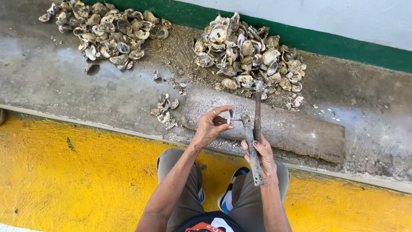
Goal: Manually breaking and processing oyster shells on a concrete block using a metal tool.
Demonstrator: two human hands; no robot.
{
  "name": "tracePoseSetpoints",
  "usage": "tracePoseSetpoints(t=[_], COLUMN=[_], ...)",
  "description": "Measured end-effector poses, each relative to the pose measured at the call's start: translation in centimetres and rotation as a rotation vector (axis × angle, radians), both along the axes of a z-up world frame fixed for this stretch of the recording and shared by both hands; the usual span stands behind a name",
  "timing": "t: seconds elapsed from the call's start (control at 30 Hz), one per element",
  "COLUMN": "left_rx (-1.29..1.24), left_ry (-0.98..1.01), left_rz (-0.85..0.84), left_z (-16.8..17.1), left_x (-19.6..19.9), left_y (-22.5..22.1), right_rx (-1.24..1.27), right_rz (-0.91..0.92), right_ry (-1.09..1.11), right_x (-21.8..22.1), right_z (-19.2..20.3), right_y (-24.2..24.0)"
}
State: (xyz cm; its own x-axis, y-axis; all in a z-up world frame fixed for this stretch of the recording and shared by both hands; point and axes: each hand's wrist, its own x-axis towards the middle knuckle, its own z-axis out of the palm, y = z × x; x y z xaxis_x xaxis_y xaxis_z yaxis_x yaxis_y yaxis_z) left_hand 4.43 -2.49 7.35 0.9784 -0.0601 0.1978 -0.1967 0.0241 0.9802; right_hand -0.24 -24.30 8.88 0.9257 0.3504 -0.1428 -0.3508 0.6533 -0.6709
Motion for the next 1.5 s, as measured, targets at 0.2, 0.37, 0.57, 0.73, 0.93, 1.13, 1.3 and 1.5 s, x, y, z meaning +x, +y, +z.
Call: tracePoseSetpoints(t=[0.2, 0.37, 0.57, 0.73, 0.93, 1.13, 1.3, 1.5], left_rx=[-0.161, -0.137, 0.147, 0.394, 0.756, 1.029, 1.022, 1.081], left_ry=[-0.082, 0.072, -0.016, -0.091, -0.394, -0.392, -0.344, -0.241], left_rz=[-0.094, 0.029, 0.320, 0.292, 0.427, 0.307, 0.271, 0.216], left_z=[-0.3, -2.0, -1.2, 0.5, 0.2, -6.5, -3.9, -4.7], left_x=[-0.3, 0.4, 0.6, -0.4, 0.1, 3.9, 4.0, 3.8], left_y=[-0.9, -1.5, 0.9, 0.7, 1.5, 1.5, 2.3, 3.3], right_rx=[0.314, 0.172, 0.004, -0.284, -0.469, -0.559, -0.682, -0.713], right_rz=[0.008, -0.025, -0.143, -0.259, -0.269, -0.277, -0.242, -0.236], right_ry=[0.018, 0.019, -0.046, -0.122, -0.081, -0.092, -0.175, -0.187], right_x=[-0.2, 0.0, 0.1, 0.1, 1.2, 2.1, 2.9, 4.4], right_z=[-4.9, -2.5, -2.2, -2.4, -3.1, -3.9, -5.8, -6.2], right_y=[-2.6, -1.8, -2.6, -1.8, -1.3, -1.2, -2.0, -2.0])
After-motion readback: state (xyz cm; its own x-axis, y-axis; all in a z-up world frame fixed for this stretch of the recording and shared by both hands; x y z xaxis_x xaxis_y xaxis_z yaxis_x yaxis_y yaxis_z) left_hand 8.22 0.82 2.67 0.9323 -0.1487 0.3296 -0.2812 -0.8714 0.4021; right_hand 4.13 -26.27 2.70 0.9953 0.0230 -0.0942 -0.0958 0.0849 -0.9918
